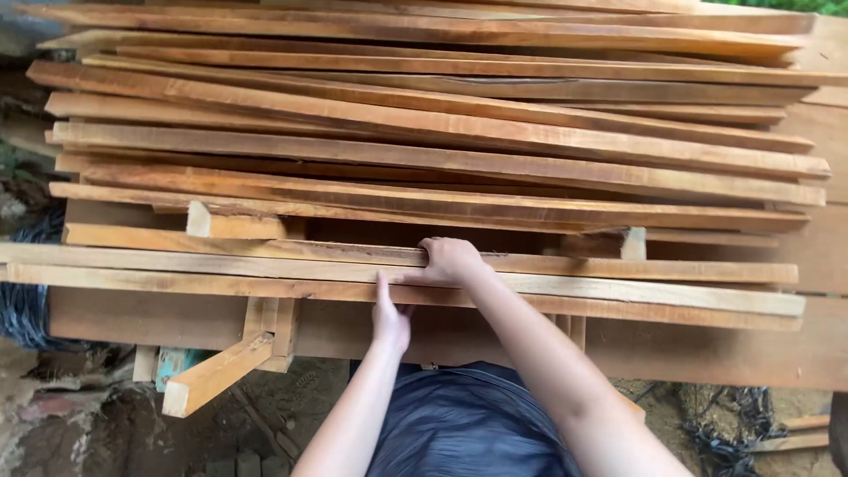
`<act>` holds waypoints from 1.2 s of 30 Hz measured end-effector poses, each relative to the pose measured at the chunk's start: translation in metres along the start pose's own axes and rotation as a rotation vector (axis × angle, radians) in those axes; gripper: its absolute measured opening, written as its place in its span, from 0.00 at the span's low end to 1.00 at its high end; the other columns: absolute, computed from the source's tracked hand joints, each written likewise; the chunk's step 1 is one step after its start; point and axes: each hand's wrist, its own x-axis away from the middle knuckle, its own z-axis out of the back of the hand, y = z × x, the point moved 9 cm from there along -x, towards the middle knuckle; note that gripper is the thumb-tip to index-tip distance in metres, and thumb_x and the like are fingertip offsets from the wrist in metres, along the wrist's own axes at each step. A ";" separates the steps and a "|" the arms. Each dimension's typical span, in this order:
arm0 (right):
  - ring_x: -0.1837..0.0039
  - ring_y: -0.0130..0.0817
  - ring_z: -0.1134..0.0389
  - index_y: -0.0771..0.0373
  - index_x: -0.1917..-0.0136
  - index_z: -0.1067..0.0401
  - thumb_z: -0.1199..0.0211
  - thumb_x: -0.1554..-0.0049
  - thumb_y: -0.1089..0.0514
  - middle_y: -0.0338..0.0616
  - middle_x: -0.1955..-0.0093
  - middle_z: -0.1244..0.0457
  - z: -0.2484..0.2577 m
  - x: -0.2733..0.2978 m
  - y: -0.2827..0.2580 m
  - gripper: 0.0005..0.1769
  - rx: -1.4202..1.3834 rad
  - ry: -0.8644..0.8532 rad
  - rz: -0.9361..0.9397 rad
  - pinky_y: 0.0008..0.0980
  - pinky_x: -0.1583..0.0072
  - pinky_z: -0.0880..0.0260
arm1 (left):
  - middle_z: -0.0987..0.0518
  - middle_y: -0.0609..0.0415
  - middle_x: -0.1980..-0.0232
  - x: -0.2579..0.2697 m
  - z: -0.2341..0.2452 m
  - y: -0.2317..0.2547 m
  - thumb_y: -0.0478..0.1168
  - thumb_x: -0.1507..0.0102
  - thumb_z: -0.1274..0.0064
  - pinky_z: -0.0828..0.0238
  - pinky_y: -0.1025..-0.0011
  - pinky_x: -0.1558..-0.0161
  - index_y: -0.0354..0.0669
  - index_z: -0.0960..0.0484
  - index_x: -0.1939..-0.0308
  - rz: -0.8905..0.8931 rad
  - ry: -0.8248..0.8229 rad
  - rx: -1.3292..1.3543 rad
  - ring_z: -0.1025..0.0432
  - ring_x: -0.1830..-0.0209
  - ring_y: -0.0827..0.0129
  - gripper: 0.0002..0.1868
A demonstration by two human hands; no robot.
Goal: Bundling multiple wooden planks together and securing them with plastic ties.
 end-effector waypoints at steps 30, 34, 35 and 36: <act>0.26 0.35 0.39 0.45 0.30 0.32 0.32 0.60 0.22 0.30 0.30 0.38 0.003 0.013 -0.032 0.51 0.114 0.365 0.262 0.49 0.26 0.45 | 0.16 0.37 0.47 -0.029 0.048 0.023 0.78 0.36 0.58 0.21 0.50 0.54 0.40 0.18 0.40 0.080 -0.253 -1.099 0.18 0.49 0.52 0.46; 0.19 0.41 0.52 0.51 0.23 0.40 0.28 0.61 0.23 0.37 0.20 0.47 -0.013 0.090 -0.009 0.60 0.076 0.531 0.174 0.53 0.21 0.61 | 0.12 0.65 0.55 0.025 -0.017 0.063 0.62 0.40 0.40 0.23 0.64 0.46 0.64 0.14 0.49 -0.530 -0.400 -1.593 0.19 0.48 0.67 0.20; 0.17 0.40 0.56 0.53 0.21 0.45 0.28 0.60 0.25 0.37 0.17 0.51 -0.023 0.093 0.005 0.63 0.125 0.512 0.110 0.51 0.20 0.63 | 0.25 0.61 0.39 0.038 -0.042 0.062 0.63 0.45 0.36 0.39 0.56 0.35 0.57 0.26 0.37 -0.802 -0.438 -1.799 0.34 0.35 0.60 0.35; 0.15 0.39 0.60 0.54 0.18 0.50 0.27 0.60 0.27 0.37 0.15 0.55 -0.033 0.096 0.019 0.66 0.172 0.492 0.046 0.50 0.19 0.66 | 0.38 0.56 0.23 0.053 -0.065 0.056 0.63 0.49 0.33 0.56 0.48 0.24 0.51 0.37 0.25 -1.092 -0.471 -1.987 0.50 0.21 0.52 0.53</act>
